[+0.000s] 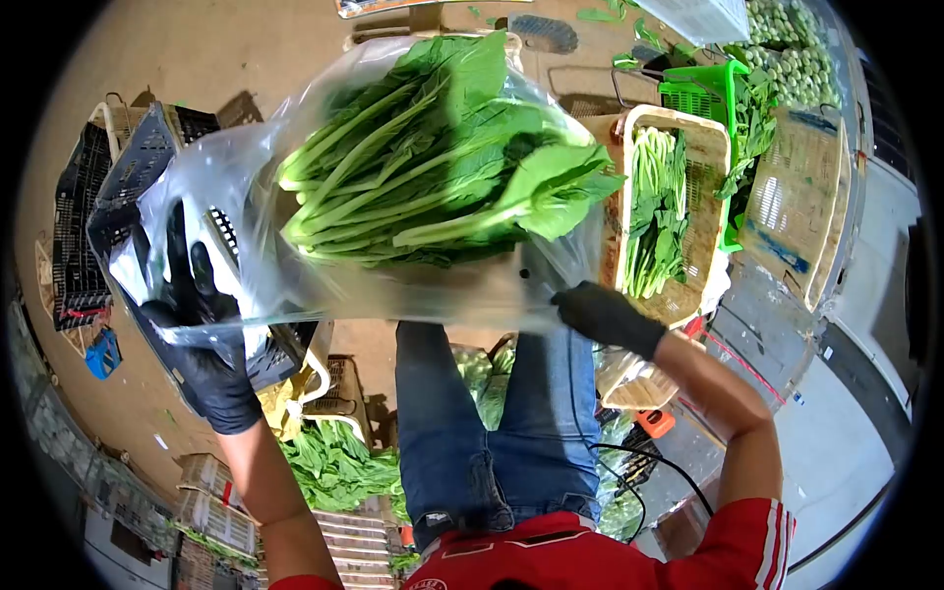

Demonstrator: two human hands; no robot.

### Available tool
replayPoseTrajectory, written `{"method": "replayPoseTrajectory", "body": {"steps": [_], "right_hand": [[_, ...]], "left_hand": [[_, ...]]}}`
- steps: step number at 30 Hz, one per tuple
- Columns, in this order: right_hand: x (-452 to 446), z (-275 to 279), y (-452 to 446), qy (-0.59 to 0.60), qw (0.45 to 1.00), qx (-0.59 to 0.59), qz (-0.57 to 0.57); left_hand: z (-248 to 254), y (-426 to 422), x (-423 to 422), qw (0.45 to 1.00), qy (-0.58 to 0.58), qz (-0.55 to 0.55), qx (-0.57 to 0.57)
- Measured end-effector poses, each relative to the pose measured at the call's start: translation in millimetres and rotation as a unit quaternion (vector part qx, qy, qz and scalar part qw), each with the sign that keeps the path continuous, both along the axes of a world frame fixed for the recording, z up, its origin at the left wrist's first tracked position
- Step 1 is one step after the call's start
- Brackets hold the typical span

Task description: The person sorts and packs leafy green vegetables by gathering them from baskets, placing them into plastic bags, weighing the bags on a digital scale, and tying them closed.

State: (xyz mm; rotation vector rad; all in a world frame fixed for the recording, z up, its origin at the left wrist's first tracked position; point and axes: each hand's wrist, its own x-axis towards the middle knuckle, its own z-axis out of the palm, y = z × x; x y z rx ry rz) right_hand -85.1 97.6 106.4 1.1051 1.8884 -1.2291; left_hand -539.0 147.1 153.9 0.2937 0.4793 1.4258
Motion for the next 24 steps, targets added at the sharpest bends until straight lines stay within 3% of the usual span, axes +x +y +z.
{"method": "replayPoseTrajectory", "body": {"steps": [1, 2, 3, 4, 5, 6, 8, 10, 12, 14, 16, 17, 20, 21, 23, 24], "right_hand": [[18.9, -29.8, 9.6, -0.091, 0.994, -0.04, 0.047], [53.9, -65.0, 15.5, -0.109, 0.993, 0.043, 0.016], [49.3, -51.9, 55.4, -0.13, 0.99, 0.046, -0.022], [64.9, -65.1, 76.3, -0.133, 0.978, 0.109, -0.117], [92.9, -98.6, 90.4, -0.124, 0.96, 0.23, -0.099], [95.6, -101.3, 125.4, -0.197, 0.938, 0.221, -0.18], [71.6, -35.2, 164.3, -0.146, 0.886, 0.232, -0.374], [80.5, 2.4, 146.9, -0.003, 0.876, 0.397, -0.274], [78.4, 42.3, 111.1, 0.016, 0.86, 0.472, -0.195], [90.4, 32.3, 71.0, -0.211, 0.937, 0.18, -0.211], [68.2, 6.9, 66.4, -0.27, 0.959, 0.081, 0.026], [97.6, -35.7, 84.3, -0.27, 0.952, 0.145, 0.008], [95.5, -12.5, 219.0, -0.156, 0.907, 0.218, -0.325], [96.3, 4.7, 239.9, -0.14, 0.882, 0.344, -0.289], [147.8, 14.7, 261.5, -0.112, 0.881, 0.435, -0.148], [120.4, 63.1, 254.0, -0.172, 0.868, 0.383, -0.264]], "left_hand": [[6.0, -5.7, 7.1, 0.996, 0.069, 0.048, -0.041], [6.2, -2.9, 8.2, 0.996, -0.03, 0.067, -0.059], [2.9, -3.1, 5.9, 0.993, 0.037, 0.067, -0.087], [5.9, 0.9, 13.2, 0.987, 0.106, 0.078, -0.088], [9.0, 5.1, 20.5, 0.976, 0.175, 0.088, -0.091], [9.4, 3.6, 18.7, 0.979, 0.159, 0.092, -0.088], [8.5, -3.2, 5.3, 0.983, 0.128, 0.1, -0.085], [23.4, -15.7, -1.7, 0.99, 0.111, 0.061, -0.054], [33.5, -31.9, -9.1, 0.996, 0.085, 0.027, -0.029], [20.8, -59.4, -24.3, 0.997, 0.028, 0.004, -0.073], [5.7, -55.8, -23.6, 0.992, 0.044, -0.001, -0.116], [6.8, -33.8, -12.2, 0.988, 0.106, 0.003, -0.112], [37.0, 21.5, 8.2, 0.961, 0.267, -0.036, -0.057], [57.7, 27.9, 12.8, 0.947, 0.32, -0.023, -0.027], [98.5, 41.2, 22.0, 0.905, 0.425, 0.009, 0.023], [103.5, 38.7, 16.3, 0.92, 0.389, -0.01, 0.044]]}}
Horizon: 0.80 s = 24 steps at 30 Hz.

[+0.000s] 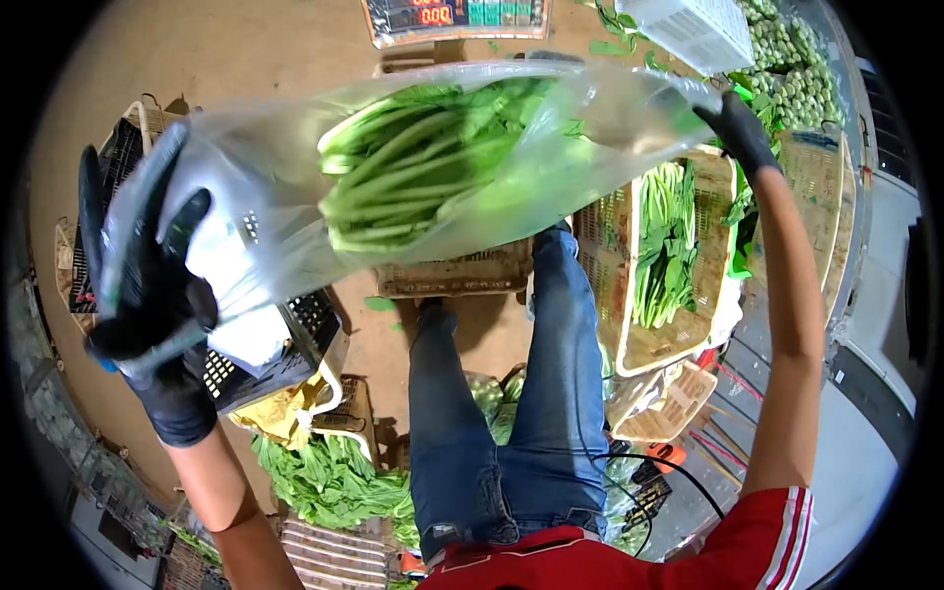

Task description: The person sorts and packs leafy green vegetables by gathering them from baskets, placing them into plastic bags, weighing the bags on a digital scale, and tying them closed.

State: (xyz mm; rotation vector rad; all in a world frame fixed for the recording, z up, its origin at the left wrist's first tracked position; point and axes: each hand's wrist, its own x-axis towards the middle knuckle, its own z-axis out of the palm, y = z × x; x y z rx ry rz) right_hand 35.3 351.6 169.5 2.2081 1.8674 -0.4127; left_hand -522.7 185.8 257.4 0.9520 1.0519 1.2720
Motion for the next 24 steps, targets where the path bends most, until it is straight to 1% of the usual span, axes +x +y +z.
{"method": "replayPoseTrajectory", "body": {"steps": [1, 2, 4, 6, 7, 8, 9, 10, 11, 12, 13, 14, 15, 16, 18, 20, 21, 23, 24], "right_hand": [[7.9, 11.3, -15.6, -0.072, 0.994, 0.019, 0.082], [16.9, 21.8, -30.5, -0.147, 0.975, 0.039, 0.162], [5.6, 47.2, -66.2, -0.216, 0.961, -0.028, 0.168], [-12.5, 65.7, -85.8, -0.21, 0.965, -0.043, 0.148], [-3.1, 62.6, -83.6, -0.214, 0.964, -0.057, 0.149], [-3.9, 62.5, -81.5, -0.217, 0.962, -0.071, 0.148], [-8.6, 63.2, -84.6, -0.161, 0.975, -0.033, 0.147], [-16.8, 62.8, -86.3, -0.102, 0.984, 0.007, 0.147], [-40.2, 66.0, -85.7, -0.04, 0.987, 0.046, 0.148], [-87.8, 82.8, -97.1, 0.166, 0.979, 0.073, 0.097], [-117.5, 79.8, -108.1, 0.231, 0.94, 0.145, 0.204], [-144.9, 68.0, -110.0, 0.285, 0.917, 0.107, 0.258], [-176.3, 52.0, -114.0, 0.428, 0.854, 0.07, 0.289], [-201.0, 30.7, -105.3, 0.379, 0.849, -0.006, 0.369], [-242.2, -34.9, -90.7, 0.245, 0.848, -0.02, 0.47], [-265.3, -119.2, -90.0, 0.117, 0.798, 0.049, 0.589], [-281.1, -148.1, -101.4, 0.09, 0.776, 0.036, 0.624], [-291.8, -196.3, -100.8, 0.134, 0.795, 0.052, 0.589], [-295.2, -207.3, -99.5, 0.155, 0.806, 0.055, 0.569]], "left_hand": [[4.8, -2.6, -5.7, 0.999, -0.038, -0.028, 0.008], [4.6, -6.2, -6.0, 0.998, -0.054, -0.031, 0.013], [-4.9, -6.3, -7.1, 0.995, -0.094, -0.009, -0.014], [-14.9, -0.2, -7.4, 0.991, -0.116, 0.019, -0.057], [-19.0, 3.0, -6.7, 0.988, -0.126, 0.035, -0.082], [-23.6, 10.6, -4.3, 0.989, -0.138, -0.043, -0.035], [-17.4, 13.4, 1.3, 0.997, -0.016, -0.074, -0.031], [-18.6, 13.6, 5.5, 0.995, 0.015, -0.092, -0.041], [-22.1, 11.3, 5.4, 0.993, 0.01, -0.099, -0.059], [-23.9, 7.3, 6.4, 0.992, 0.007, -0.099, -0.074], [-22.5, 2.4, 9.2, 0.991, -0.002, -0.097, -0.087], [-17.5, -1.1, 19.4, 0.995, 0.008, -0.069, -0.069], [-12.4, -4.5, 29.7, 0.998, 0.019, -0.04, -0.051], [-16.5, -7.3, 25.5, 0.997, 0.022, -0.043, -0.053], [-23.8, -13.2, 17.8, 0.998, 0.024, -0.039, -0.05], [-21.1, -11.1, 16.8, 0.999, 0.019, -0.035, -0.033], [-20.0, -8.0, 15.6, 0.999, 0.015, -0.032, -0.025], [-12.4, 1.3, 14.3, 1.0, -0.009, -0.022, -0.009], [-13.0, 1.9, 12.6, 1.0, -0.025, 0.001, -0.011]]}}
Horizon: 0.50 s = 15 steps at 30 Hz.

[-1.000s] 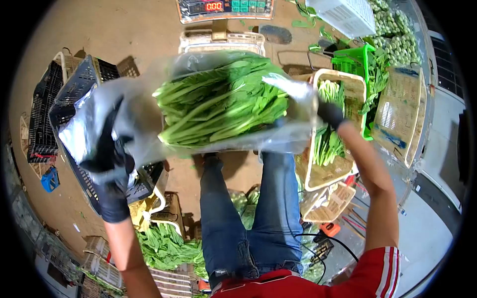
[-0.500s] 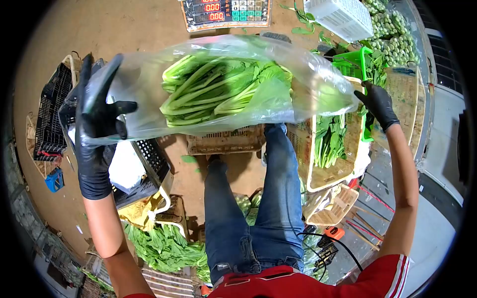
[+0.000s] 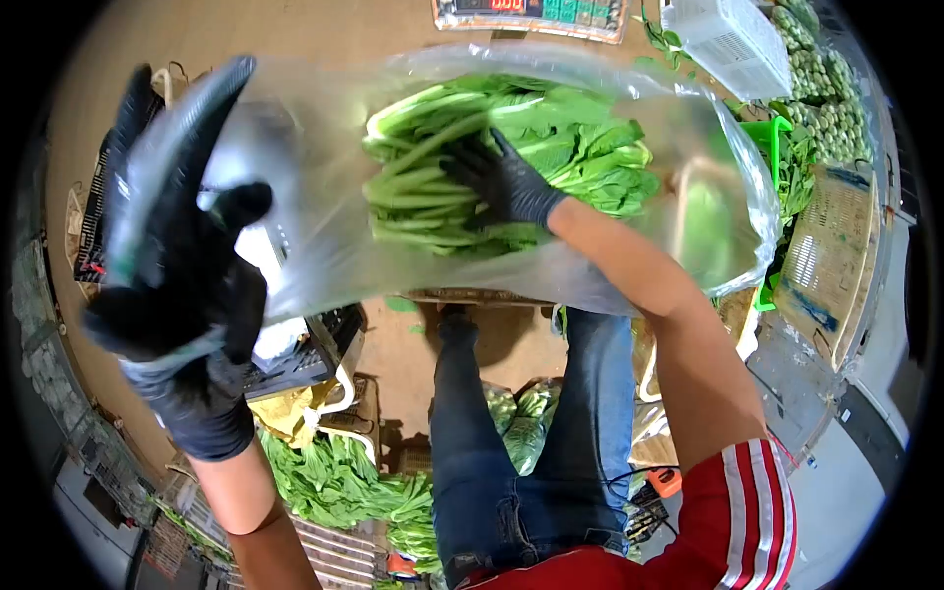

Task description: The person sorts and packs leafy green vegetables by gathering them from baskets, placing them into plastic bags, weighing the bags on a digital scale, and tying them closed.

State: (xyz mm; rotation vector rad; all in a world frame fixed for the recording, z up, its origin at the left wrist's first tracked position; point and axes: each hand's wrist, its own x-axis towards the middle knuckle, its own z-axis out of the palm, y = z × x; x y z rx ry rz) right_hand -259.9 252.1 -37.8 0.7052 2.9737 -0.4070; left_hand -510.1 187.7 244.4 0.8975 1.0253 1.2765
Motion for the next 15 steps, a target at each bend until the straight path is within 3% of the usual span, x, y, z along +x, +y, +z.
{"method": "replayPoseTrajectory", "body": {"steps": [3, 5, 7, 8, 10, 11, 12, 13, 15], "right_hand": [[3.8, 1.3, 5.9, 0.009, 1.0, -0.012, -0.002], [3.0, 13.7, 12.8, -0.009, 1.0, -0.009, 0.014], [2.3, 32.3, 5.2, -0.02, 1.0, 0.0, 0.012], [4.0, 55.2, -2.8, -0.01, 0.999, -0.026, -0.025], [27.0, 88.2, -28.7, 0.159, 0.982, -0.047, -0.087], [44.2, 130.0, -47.2, 0.226, 0.96, -0.083, -0.14], [64.0, 161.7, -67.8, 0.242, 0.938, -0.148, -0.2], [84.1, 176.5, -96.1, 0.267, 0.91, -0.173, -0.267], [131.2, 200.3, -157.9, 0.282, 0.861, -0.197, -0.375]], "left_hand": [[-3.8, 3.2, -0.9, 0.999, -0.032, 0.01, -0.006], [-0.1, 14.8, 10.4, 0.999, 0.044, -0.014, 0.014], [2.2, 17.3, 19.6, 0.977, 0.211, 0.024, -0.002], [4.1, 16.0, 14.9, 0.969, 0.247, 0.011, 0.007], [10.2, 9.2, 18.6, 0.956, 0.293, -0.009, -0.005], [9.2, 4.6, 15.4, 0.958, 0.286, -0.021, -0.003], [6.0, 2.2, 14.9, 0.959, 0.28, -0.036, -0.003], [6.4, 0.0, 23.9, 0.957, 0.289, -0.007, -0.021], [1.3, -5.9, 12.4, 0.97, 0.238, -0.053, -0.025]]}}
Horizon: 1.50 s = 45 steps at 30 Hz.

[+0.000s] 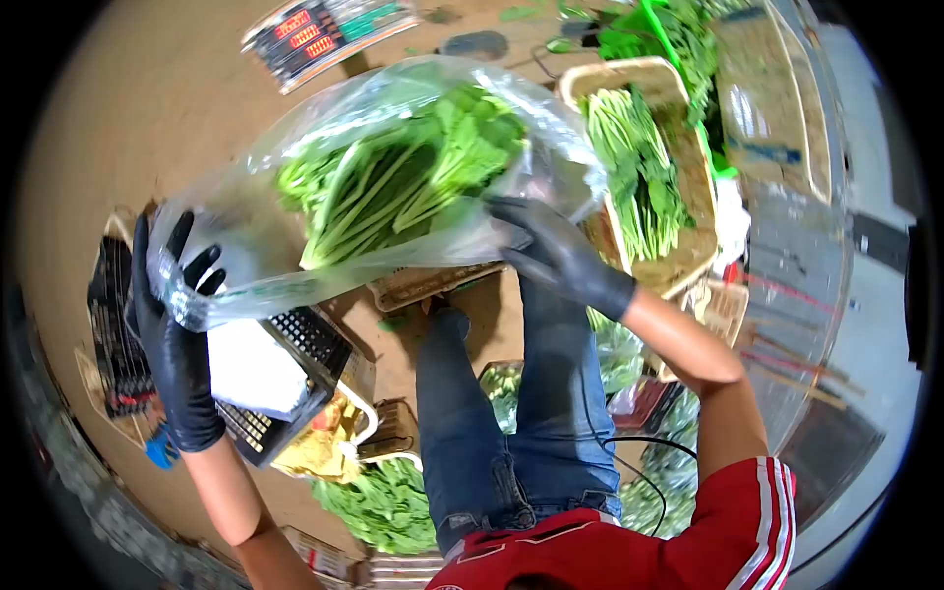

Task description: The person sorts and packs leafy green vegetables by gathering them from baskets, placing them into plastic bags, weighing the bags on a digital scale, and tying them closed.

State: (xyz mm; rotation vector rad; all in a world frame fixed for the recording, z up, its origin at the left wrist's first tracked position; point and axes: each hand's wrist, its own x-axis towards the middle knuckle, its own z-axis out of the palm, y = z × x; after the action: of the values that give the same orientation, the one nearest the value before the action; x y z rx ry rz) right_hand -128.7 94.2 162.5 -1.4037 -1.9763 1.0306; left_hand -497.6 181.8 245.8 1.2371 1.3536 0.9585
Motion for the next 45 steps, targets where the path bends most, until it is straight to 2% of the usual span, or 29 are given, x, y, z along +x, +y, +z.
{"method": "replayPoseTrajectory", "body": {"steps": [3, 4, 7, 8, 11, 13, 15, 17, 20, 21, 23, 25, 26, 27, 29, 30, 31, 32, 33, 34, 36, 37, 38, 40, 41, 42, 43, 44, 45], "right_hand": [[70.1, 1.2, -104.5, -0.094, 0.982, -0.065, -0.152], [75.6, 14.0, -127.1, -0.041, 0.964, -0.111, -0.239], [104.7, -1.3, -220.8, -0.098, 0.912, -0.136, -0.374], [105.4, -1.6, -238.2, -0.078, 0.9, -0.164, -0.397], [110.3, -24.0, -273.9, -0.076, 0.893, -0.192, -0.4], [113.3, -19.7, -278.1, -0.086, 0.896, -0.218, -0.378], [124.6, -23.4, -297.7, -0.074, 0.887, -0.25, -0.381], [139.4, -26.5, -314.4, -0.068, 0.886, -0.239, -0.393], [162.9, -59.8, -336.5, 0.043, 0.853, -0.243, -0.46], [167.9, -79.9, -332.0, -0.041, 0.886, -0.198, -0.418], [160.1, -91.7, -250.3, -0.019, 0.935, -0.068, -0.348], [130.2, -99.3, -154.5, 0.031, 0.953, -0.053, -0.296], [103.9, -102.7, -107.2, 0.024, 0.961, -0.027, -0.274], [86.6, -102.4, -69.2, 0.027, 0.972, 0.076, -0.222], [50.0, -126.5, 2.1, -0.077, 0.974, 0.147, -0.155], [37.1, -140.0, 25.8, -0.167, 0.981, -0.02, -0.092], [40.4, -163.8, 43.7, -0.207, 0.977, -0.004, -0.042], [57.4, -159.6, 65.4, -0.113, 0.992, -0.054, -0.022], [79.7, -165.7, 90.5, 0.142, 0.989, -0.035, -0.005], [119.4, -116.4, 116.2, 0.068, 0.996, -0.025, -0.042], [198.2, -12.0, 169.0, -0.083, 0.99, -0.021, -0.108], [188.2, 36.0, 187.3, 0.221, 0.972, -0.084, 0.003], [178.0, 84.4, 205.8, 0.485, 0.84, -0.215, 0.119], [108.8, 123.1, 166.0, 0.378, 0.884, -0.172, -0.213], [80.2, 126.3, 155.5, 0.379, 0.833, -0.122, -0.383], [141.5, 74.2, 170.1, 0.458, 0.842, -0.239, -0.154], [159.4, 40.3, 177.8, 0.526, 0.788, -0.301, -0.108], [152.1, 24.5, 168.4, 0.545, 0.774, -0.293, -0.131], [146.3, 18.5, 158.8, 0.564, 0.76, -0.283, -0.155]], "left_hand": [[4.1, -6.9, 9.2, 0.995, -0.099, 0.001, -0.02], [-0.5, -7.8, 5.4, 0.99, -0.137, 0.012, -0.032], [2.3, -4.3, -7.4, 0.971, -0.221, 0.039, -0.084], [6.6, -7.2, 5.7, 0.982, -0.175, -0.001, -0.076], [6.3, -7.7, 10.6, 0.964, -0.211, 0.067, -0.147], [-10.8, -7.7, -9.8, 0.991, -0.057, 0.01, -0.117], [0.0, -14.7, 23.0, 0.992, -0.057, -0.03, -0.105], [-1.7, -23.9, 53.1, 0.99, -0.072, -0.006, -0.123], [-21.1, -34.6, 79.4, 0.995, 0.015, -0.028, -0.093], [-23.0, -39.5, 80.9, 0.995, 0.053, -0.02, -0.078], [-21.6, -59.3, 97.4, 0.995, -0.017, 0.045, -0.082], [-30.3, -72.5, 122.8, 0.986, -0.097, 0.092, -0.096], [-30.8, -73.0, 127.8, 0.995, -0.041, 0.059, -0.065], [-30.1, -71.6, 114.7, 0.991, -0.032, 0.103, -0.079], [-17.4, -62.7, 74.0, 0.988, 0.084, 0.093, -0.085], [-7.7, -57.4, 55.1, 0.982, 0.114, 0.116, -0.095], [6.4, -46.8, 41.5, 0.971, 0.087, 0.192, -0.112], [25.3, -30.4, 25.6, 0.966, 0.239, 0.069, -0.072], [44.0, -15.0, 9.3, 0.924, 0.381, -0.033, -0.005], [54.3, 6.8, -22.1, 0.84, 0.531, -0.074, 0.083], [71.2, 50.9, -72.8, 0.775, 0.6, -0.108, 0.166], [75.4, 70.3, -92.6, 0.76, 0.607, -0.126, 0.195], [74.9, 84.9, -105.5, 0.776, 0.58, -0.144, 0.202], [56.6, 103.3, -111.7, 0.848, 0.474, -0.158, 0.178], [40.1, 103.0, -103.9, 0.904, 0.383, -0.139, 0.132], [23.8, 102.8, -95.8, 0.947, 0.288, -0.11, 0.089], [15.4, 96.1, -77.6, 0.982, 0.168, -0.08, 0.016], [7.1, 89.5, -59.4, 0.997, 0.048, -0.033, -0.052], [2.7, 83.0, -48.8, 0.998, 0.044, -0.041, -0.036]]}}
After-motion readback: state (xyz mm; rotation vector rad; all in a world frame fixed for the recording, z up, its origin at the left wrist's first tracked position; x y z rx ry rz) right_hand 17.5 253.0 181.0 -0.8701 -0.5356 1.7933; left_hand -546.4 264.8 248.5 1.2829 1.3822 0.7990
